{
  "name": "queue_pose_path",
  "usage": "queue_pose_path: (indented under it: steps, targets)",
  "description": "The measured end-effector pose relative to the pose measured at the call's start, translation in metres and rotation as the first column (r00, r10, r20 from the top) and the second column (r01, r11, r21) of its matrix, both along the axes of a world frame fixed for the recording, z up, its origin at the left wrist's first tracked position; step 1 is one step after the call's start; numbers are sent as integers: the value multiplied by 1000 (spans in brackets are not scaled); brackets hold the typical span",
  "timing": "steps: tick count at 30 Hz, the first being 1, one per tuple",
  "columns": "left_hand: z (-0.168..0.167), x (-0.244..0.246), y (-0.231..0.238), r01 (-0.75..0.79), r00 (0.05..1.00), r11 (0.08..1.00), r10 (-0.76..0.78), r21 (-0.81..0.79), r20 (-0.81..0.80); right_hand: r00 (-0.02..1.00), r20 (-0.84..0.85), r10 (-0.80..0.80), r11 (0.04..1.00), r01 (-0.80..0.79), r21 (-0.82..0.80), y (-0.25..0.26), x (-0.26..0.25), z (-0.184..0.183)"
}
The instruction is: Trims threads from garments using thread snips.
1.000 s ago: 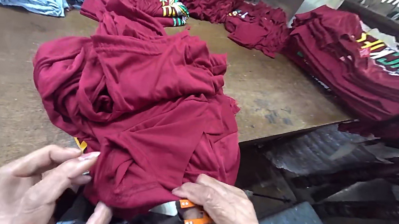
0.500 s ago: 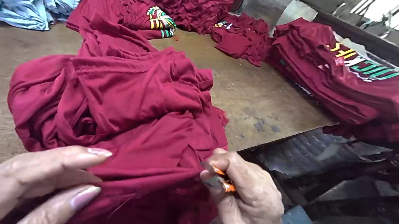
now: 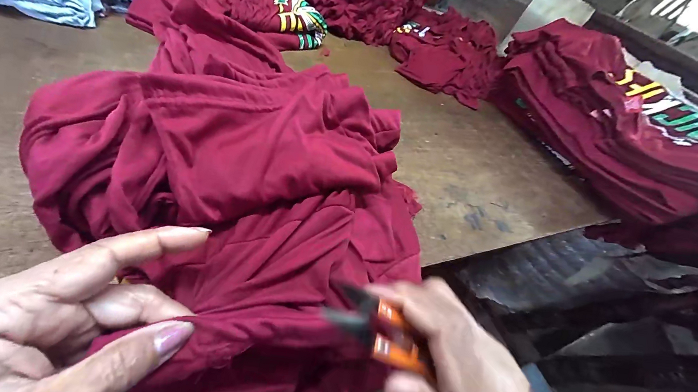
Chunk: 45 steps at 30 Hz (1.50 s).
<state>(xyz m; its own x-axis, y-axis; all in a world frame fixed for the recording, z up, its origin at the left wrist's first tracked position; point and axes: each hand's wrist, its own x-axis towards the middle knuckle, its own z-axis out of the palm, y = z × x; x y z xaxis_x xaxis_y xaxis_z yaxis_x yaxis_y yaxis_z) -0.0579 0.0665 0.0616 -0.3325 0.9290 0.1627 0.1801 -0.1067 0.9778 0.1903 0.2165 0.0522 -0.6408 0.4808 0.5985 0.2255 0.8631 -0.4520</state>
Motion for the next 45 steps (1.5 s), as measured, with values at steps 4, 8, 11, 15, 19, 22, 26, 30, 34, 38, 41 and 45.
queue_pose_path:
  steps: [4,8,11,15,19,22,26,30,34,38,41,45]
  targets:
    - [2,2,2,-8,999,1000,7,19,36,989,47,142,989,-139,-51,-38,-5,-5]
    - [8,8,0,-53,993,999,54,-12,106,994,52,101,993,-104,50,-41,-10,-19]
    - [9,8,-2,-50,994,997,55,-53,95,999,-9,50,994,-48,102,-35,-8,-16]
    - [8,7,0,-58,987,996,67,-68,144,996,-31,87,968,-78,238,-15,-11,-17]
    - [7,8,2,-54,969,997,67,-63,238,995,-13,101,968,-95,234,-15,-12,-20]
    - [2,7,4,-22,977,999,31,-48,211,994,-29,104,968,-95,234,-6,-11,-22]
    - [1,5,7,-1,981,999,8,-34,196,985,-60,159,955,-138,262,5,-15,-21]
    - [-2,3,8,18,981,1000,-15,-17,193,977,-85,196,956,-171,238,2,-18,-26]
    - [-10,-1,10,59,980,998,-56,-9,190,978,-105,178,966,-153,209,-1,-22,-33]
    - [-11,-2,11,79,977,997,-78,2,199,980,-98,171,970,-149,194,3,-19,-35]
    - [-12,-3,12,91,975,996,-91,12,201,981,-104,162,970,-140,197,0,-22,-33]
    - [-13,-2,12,94,973,995,-96,16,211,978,-99,181,970,-161,181,1,-23,-37]
